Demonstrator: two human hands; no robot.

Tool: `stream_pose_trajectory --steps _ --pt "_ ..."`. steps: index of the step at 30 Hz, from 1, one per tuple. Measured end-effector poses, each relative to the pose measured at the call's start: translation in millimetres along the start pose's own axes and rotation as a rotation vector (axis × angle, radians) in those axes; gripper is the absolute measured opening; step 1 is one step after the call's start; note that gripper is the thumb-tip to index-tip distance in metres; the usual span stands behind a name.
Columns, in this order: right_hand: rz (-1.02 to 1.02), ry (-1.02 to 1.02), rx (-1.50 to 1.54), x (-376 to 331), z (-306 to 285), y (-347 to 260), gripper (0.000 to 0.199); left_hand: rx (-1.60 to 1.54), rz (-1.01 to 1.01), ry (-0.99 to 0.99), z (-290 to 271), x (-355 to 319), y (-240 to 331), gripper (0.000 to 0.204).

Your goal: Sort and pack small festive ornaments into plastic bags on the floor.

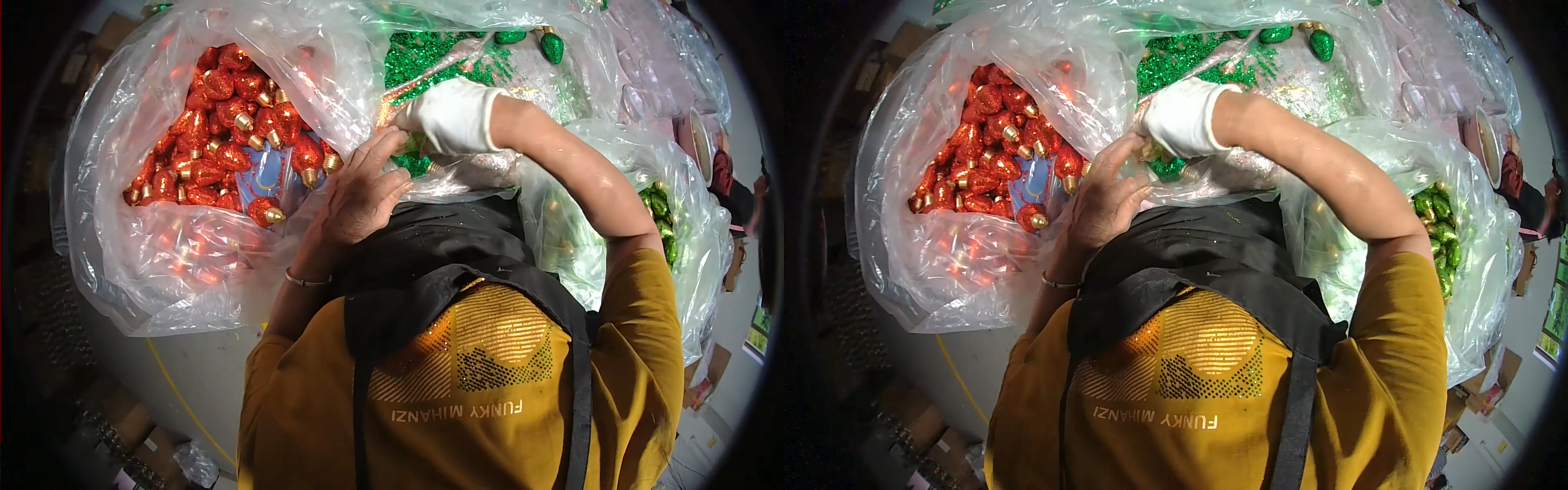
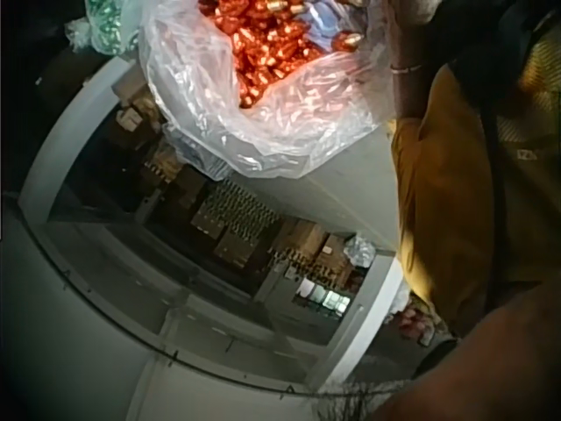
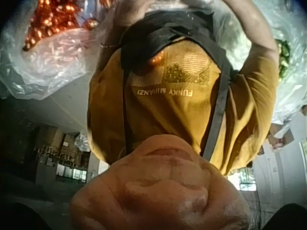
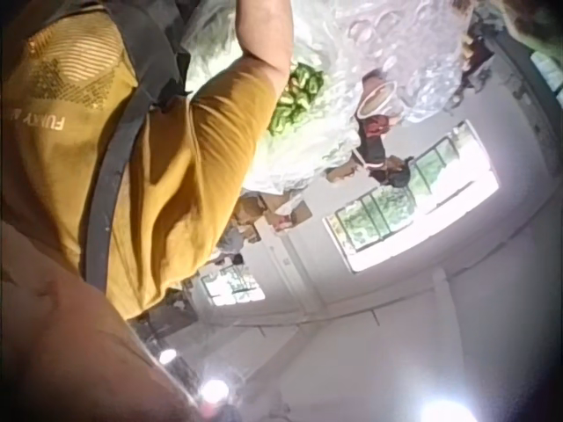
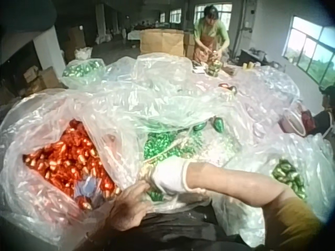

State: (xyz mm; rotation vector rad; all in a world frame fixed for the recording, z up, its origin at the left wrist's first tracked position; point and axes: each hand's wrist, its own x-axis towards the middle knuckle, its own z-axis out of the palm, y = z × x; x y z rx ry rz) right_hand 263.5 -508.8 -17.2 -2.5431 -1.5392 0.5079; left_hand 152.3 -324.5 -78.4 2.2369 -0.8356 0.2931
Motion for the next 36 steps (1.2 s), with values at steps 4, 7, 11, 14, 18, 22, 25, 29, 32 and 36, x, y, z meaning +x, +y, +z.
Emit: stream_pose_trajectory --steps 4,7,11,14,18,22,25,29,32,36 --pt "0.080 -0.250 0.024 4.4 18.6 11.5 0.016 -0.008 0.068 0.076 11.3 -3.6 -8.8 0.024" --pt "0.097 -0.344 0.009 15.1 24.0 16.2 0.016 0.006 0.076 0.028 8.7 -3.0 -7.6 0.025" --pt "0.047 -0.332 -0.007 27.1 29.9 20.1 0.017 0.015 0.083 -0.013 6.9 3.7 -5.5 0.026" --pt "0.029 -0.316 -0.016 30.8 33.8 22.9 0.018 0.009 0.088 -0.026 7.8 4.2 -8.4 0.026" --pt "0.096 -0.401 -0.111 30.7 24.6 21.7 0.018 -0.002 0.110 -0.054 7.3 5.4 -12.1 0.026" --pt "0.108 -0.435 -0.073 36.7 28.6 22.7 0.023 0.028 0.121 -0.077 7.8 7.9 -10.0 0.027" --pt "0.031 -0.247 0.035 36.8 36.4 25.7 0.030 0.051 0.144 -0.075 9.2 10.1 -8.8 0.028" --pt "0.041 -0.265 0.182 36.7 43.0 40.6 0.037 0.102 0.107 -0.138 9.4 16.1 -6.2 0.027" --pt "0.138 -0.291 0.072 20.2 28.8 39.1 0.035 0.109 0.066 -0.136 1.8 12.8 0.2 0.026" --pt "0.193 -0.430 -0.046 18.2 27.9 29.7 0.029 0.112 0.156 -0.129 10.7 14.2 -1.4 0.025"
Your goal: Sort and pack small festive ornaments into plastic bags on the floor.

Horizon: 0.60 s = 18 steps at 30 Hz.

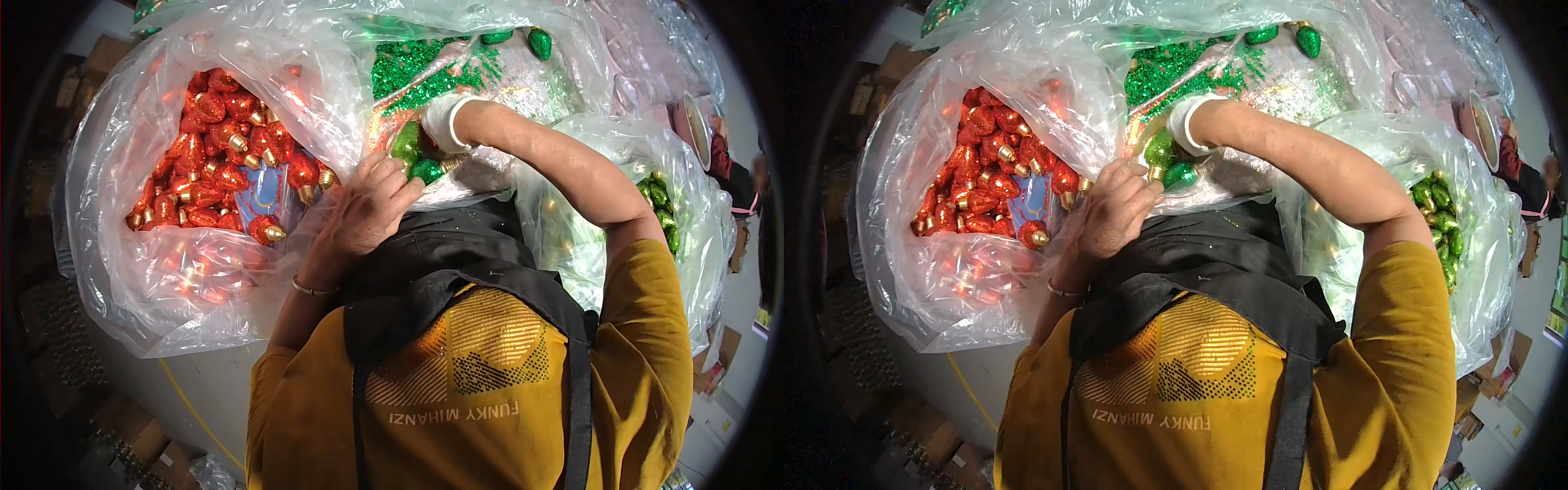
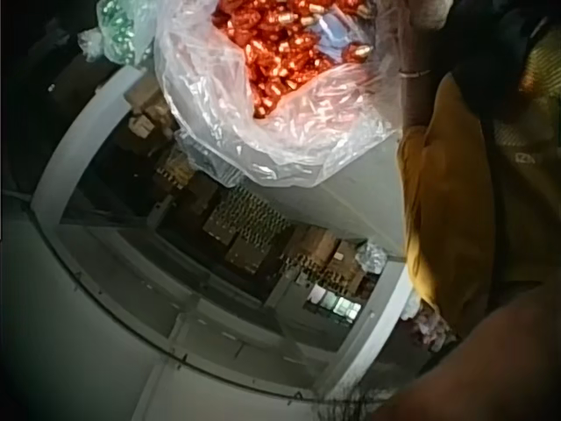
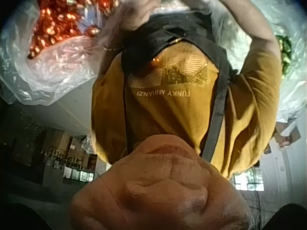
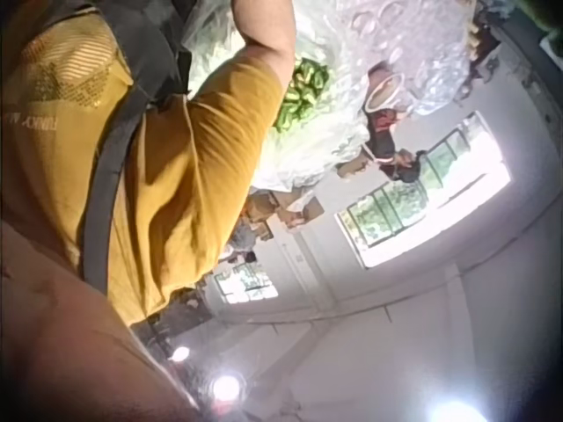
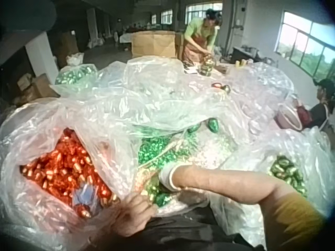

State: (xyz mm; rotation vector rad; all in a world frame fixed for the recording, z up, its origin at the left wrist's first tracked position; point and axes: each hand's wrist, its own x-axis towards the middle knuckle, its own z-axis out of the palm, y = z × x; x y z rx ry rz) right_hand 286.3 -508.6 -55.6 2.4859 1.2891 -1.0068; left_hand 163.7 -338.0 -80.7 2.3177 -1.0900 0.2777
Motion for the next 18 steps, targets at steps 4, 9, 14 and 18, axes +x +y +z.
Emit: stream_pose_trajectory --steps 4,9,14,18 --pt "0.097 0.031 -0.118 8.1 19.4 -0.9 0.024 0.044 0.047 0.018 5.4 2.8 -0.4 0.027" --pt "0.104 0.070 -0.108 8.7 31.9 5.4 0.024 0.023 0.074 0.070 9.3 2.9 -1.7 0.031" --pt "0.129 -0.028 -0.244 10.8 20.0 -2.2 0.024 0.026 0.081 0.072 8.9 2.5 -1.4 0.031" --pt "0.193 0.236 -0.199 1.9 25.8 -3.9 0.023 0.068 0.081 0.054 7.1 5.8 -1.2 0.031"
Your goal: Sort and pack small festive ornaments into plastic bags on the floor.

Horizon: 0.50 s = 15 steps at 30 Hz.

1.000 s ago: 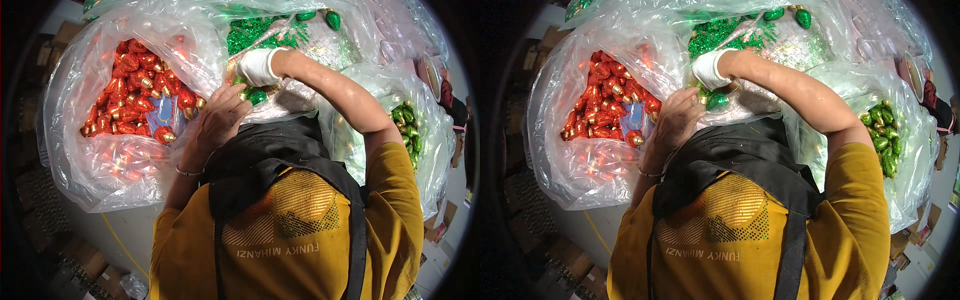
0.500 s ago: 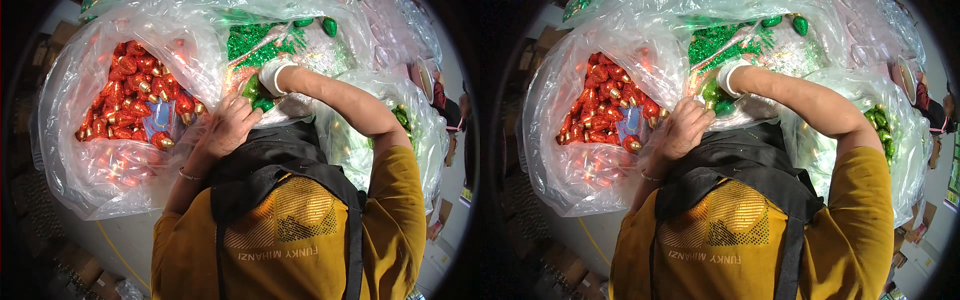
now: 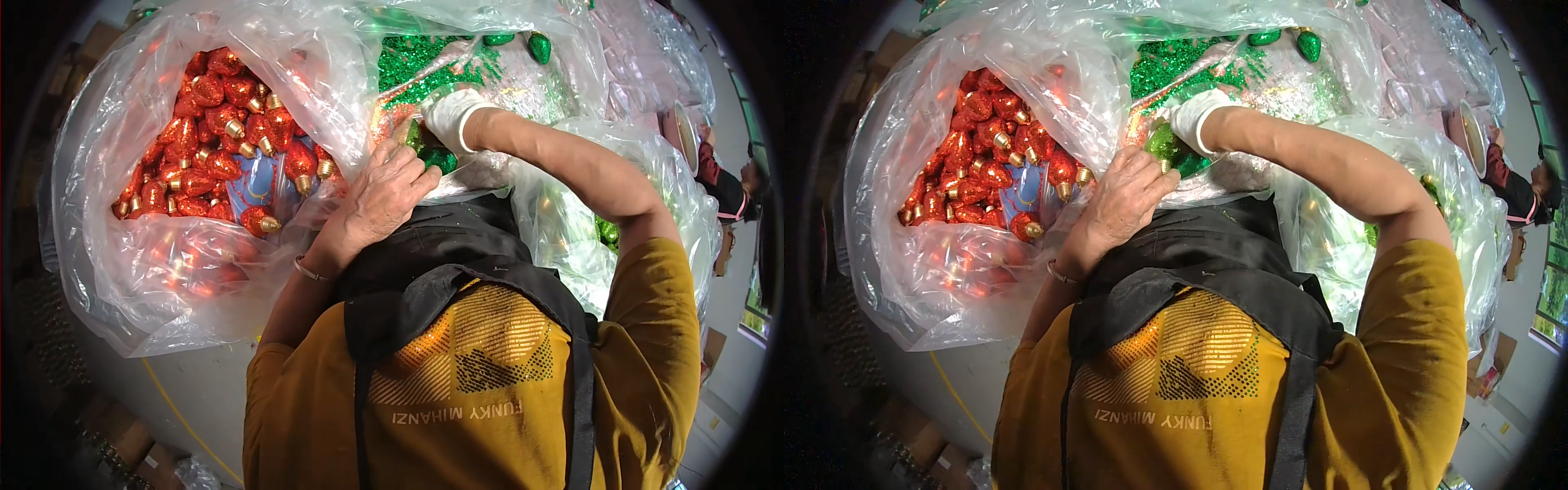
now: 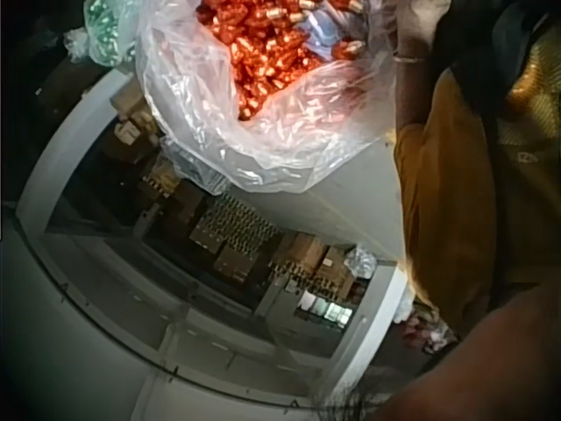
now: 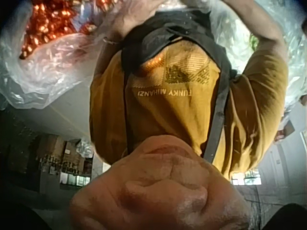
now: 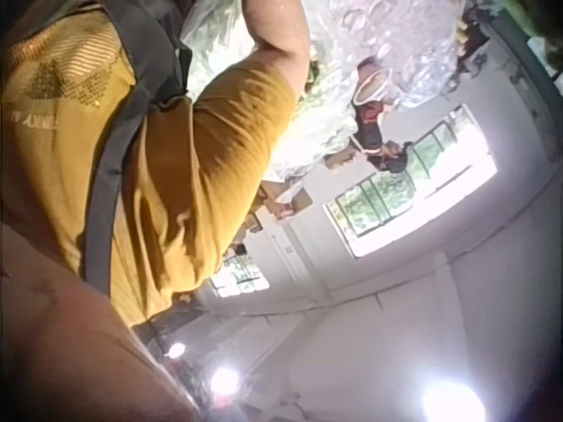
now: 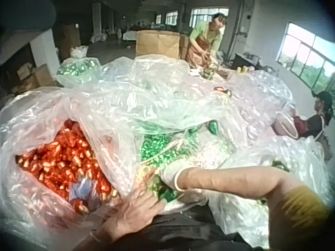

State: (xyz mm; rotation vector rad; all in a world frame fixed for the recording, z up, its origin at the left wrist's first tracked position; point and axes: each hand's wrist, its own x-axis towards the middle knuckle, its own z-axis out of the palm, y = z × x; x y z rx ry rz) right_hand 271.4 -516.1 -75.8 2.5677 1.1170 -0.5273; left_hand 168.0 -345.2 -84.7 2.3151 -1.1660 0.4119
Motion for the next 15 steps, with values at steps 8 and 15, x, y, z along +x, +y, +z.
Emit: stream_pose_trajectory --steps 8,15 --pt "-0.269 -0.218 -0.179 -24.9 -57.2 -1.5 0.021 -0.024 0.009 -0.019 -4.2 2.7 -0.8 0.033" --pt "-0.210 -0.217 -0.148 -7.7 -10.9 12.1 0.021 -0.021 0.005 -0.048 -5.9 7.3 0.7 0.031"
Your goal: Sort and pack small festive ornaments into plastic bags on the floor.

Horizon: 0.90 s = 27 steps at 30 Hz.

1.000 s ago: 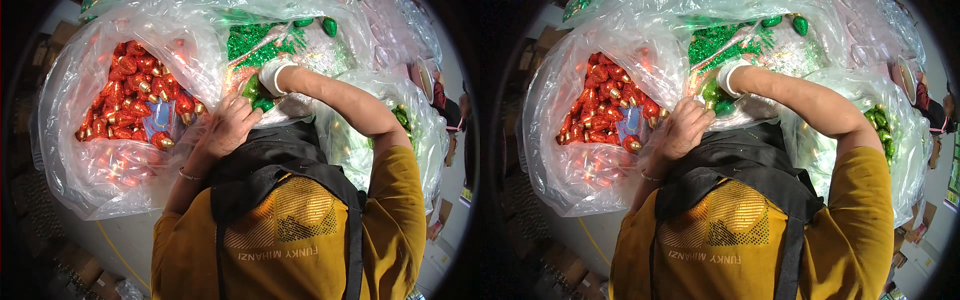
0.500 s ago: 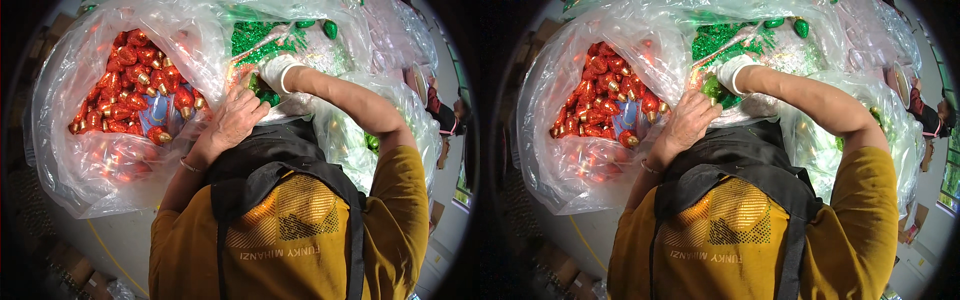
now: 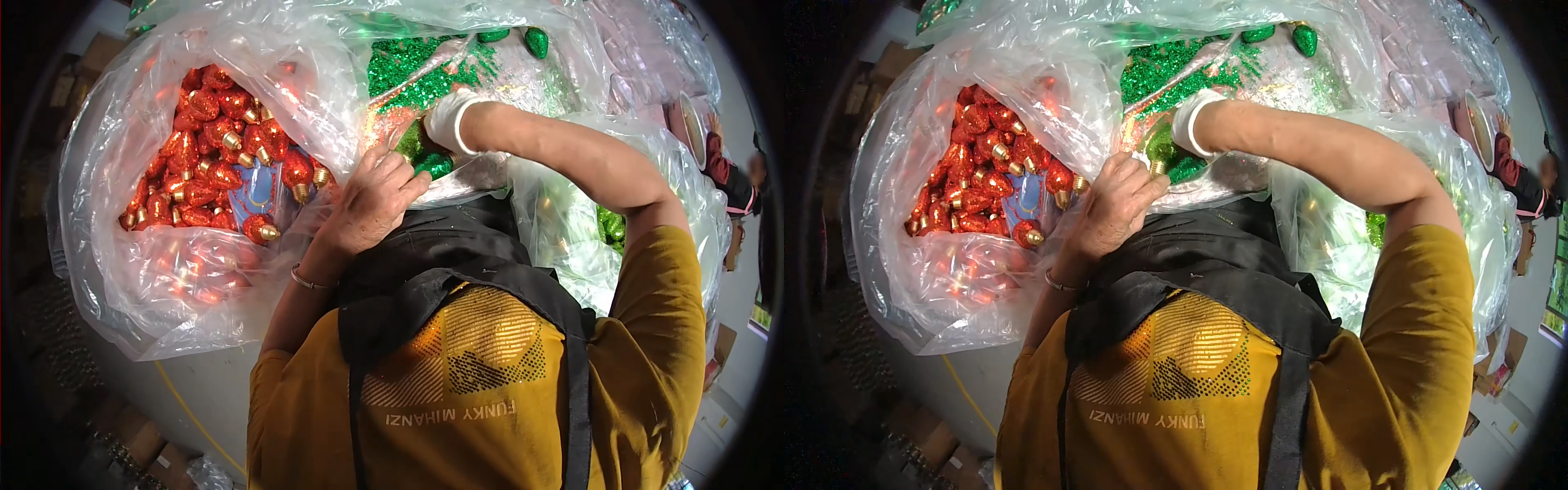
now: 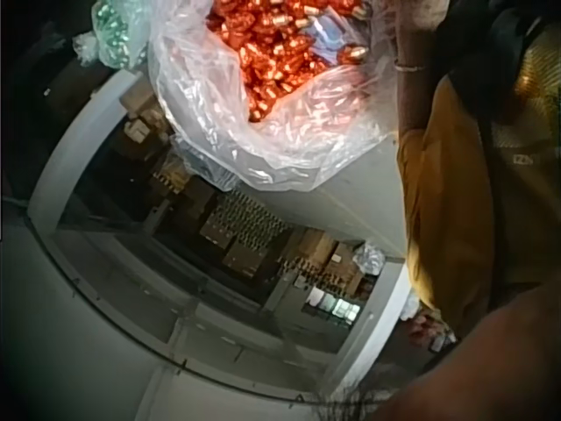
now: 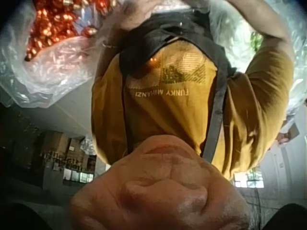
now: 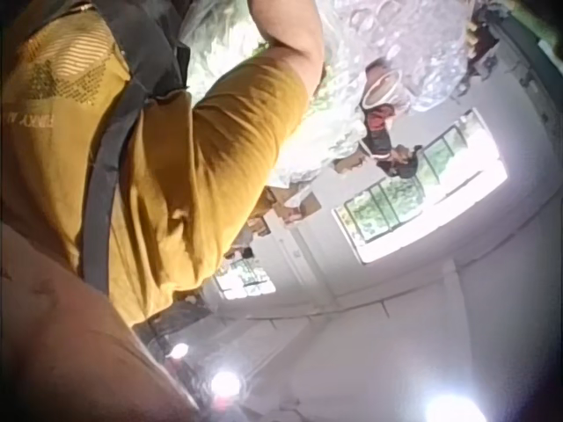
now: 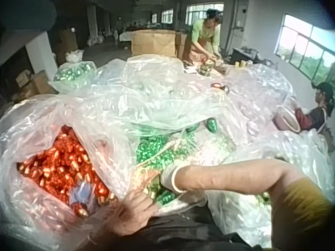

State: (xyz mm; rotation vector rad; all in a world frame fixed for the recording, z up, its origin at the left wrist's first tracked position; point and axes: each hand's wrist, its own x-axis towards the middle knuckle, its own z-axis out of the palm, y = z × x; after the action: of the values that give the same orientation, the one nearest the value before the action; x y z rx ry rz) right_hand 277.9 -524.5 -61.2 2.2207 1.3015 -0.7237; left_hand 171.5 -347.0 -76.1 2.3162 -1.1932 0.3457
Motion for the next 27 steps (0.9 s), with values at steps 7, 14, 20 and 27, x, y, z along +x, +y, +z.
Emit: stream_pose_trajectory --steps 7,14,20,27 --pt "-0.006 0.100 0.060 -1.0 12.4 2.1 0.021 -0.032 0.000 -0.032 -2.8 4.2 -0.5 0.032" --pt "-0.227 0.125 -0.092 -0.6 1.7 -2.0 0.012 -0.057 -0.001 -0.008 2.0 0.9 -3.4 0.035" --pt "-0.505 0.502 -0.316 6.8 23.3 0.5 0.006 -0.065 0.002 0.047 7.0 0.0 -3.6 0.032" --pt "-0.560 0.499 -0.389 9.3 28.7 7.4 0.009 -0.032 0.021 0.100 9.4 -4.4 -7.4 0.023"
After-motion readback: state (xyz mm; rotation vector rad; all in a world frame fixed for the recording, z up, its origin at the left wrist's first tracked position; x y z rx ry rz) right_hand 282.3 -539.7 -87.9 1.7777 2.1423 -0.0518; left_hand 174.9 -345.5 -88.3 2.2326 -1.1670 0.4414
